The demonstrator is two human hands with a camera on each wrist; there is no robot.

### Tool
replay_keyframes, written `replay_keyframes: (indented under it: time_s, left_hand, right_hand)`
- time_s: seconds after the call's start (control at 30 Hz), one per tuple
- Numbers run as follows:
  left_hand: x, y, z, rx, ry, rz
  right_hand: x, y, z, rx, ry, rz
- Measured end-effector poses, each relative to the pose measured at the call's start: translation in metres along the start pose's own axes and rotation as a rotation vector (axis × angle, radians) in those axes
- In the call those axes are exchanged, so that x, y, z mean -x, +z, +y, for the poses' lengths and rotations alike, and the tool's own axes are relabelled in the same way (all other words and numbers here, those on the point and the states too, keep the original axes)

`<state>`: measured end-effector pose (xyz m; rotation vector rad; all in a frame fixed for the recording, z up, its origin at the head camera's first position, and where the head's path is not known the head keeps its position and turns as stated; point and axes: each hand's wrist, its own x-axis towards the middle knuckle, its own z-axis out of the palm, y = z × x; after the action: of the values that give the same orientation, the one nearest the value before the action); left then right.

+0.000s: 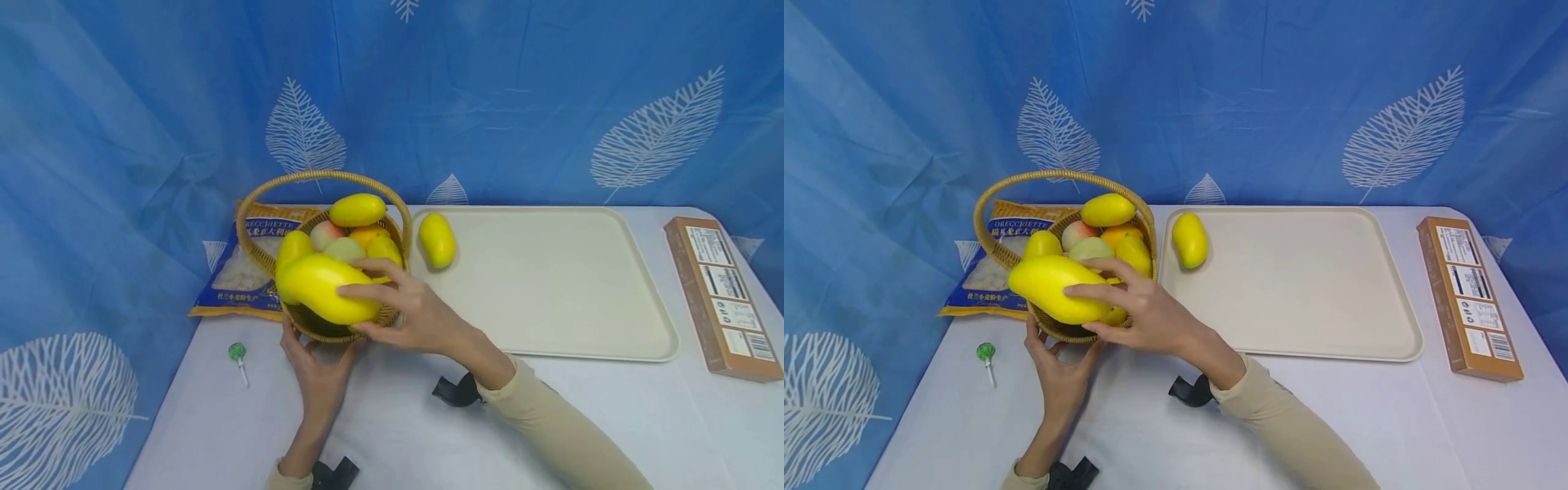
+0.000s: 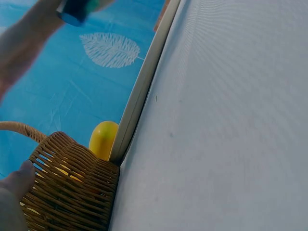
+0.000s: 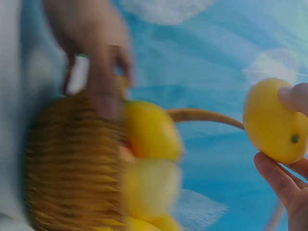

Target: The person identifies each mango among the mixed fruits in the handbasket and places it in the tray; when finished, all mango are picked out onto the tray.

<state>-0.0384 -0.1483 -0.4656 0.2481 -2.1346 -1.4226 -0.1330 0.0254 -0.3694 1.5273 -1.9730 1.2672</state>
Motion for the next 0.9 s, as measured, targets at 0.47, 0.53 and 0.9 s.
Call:
replay_keyframes:
  time_s: [0.47, 0.53, 0.9]
  left_hand:
    - [0.003, -0.001, 0.016, 0.021, -0.032, 0.014]
    - [0.003, -0.001, 0.015, 0.023, -0.038, 0.014]
    - [0.003, 0.000, -0.014, -0.029, -0.058, 0.009]
  right_hand:
    - [0.008, -0.076, 0.021, 0.061, 0.144, 0.365]
    - [0.012, -0.081, 0.028, 0.091, 0.180, 0.382]
    - [0.037, -0.098, 0.073, 0.245, 0.468, 0.356]
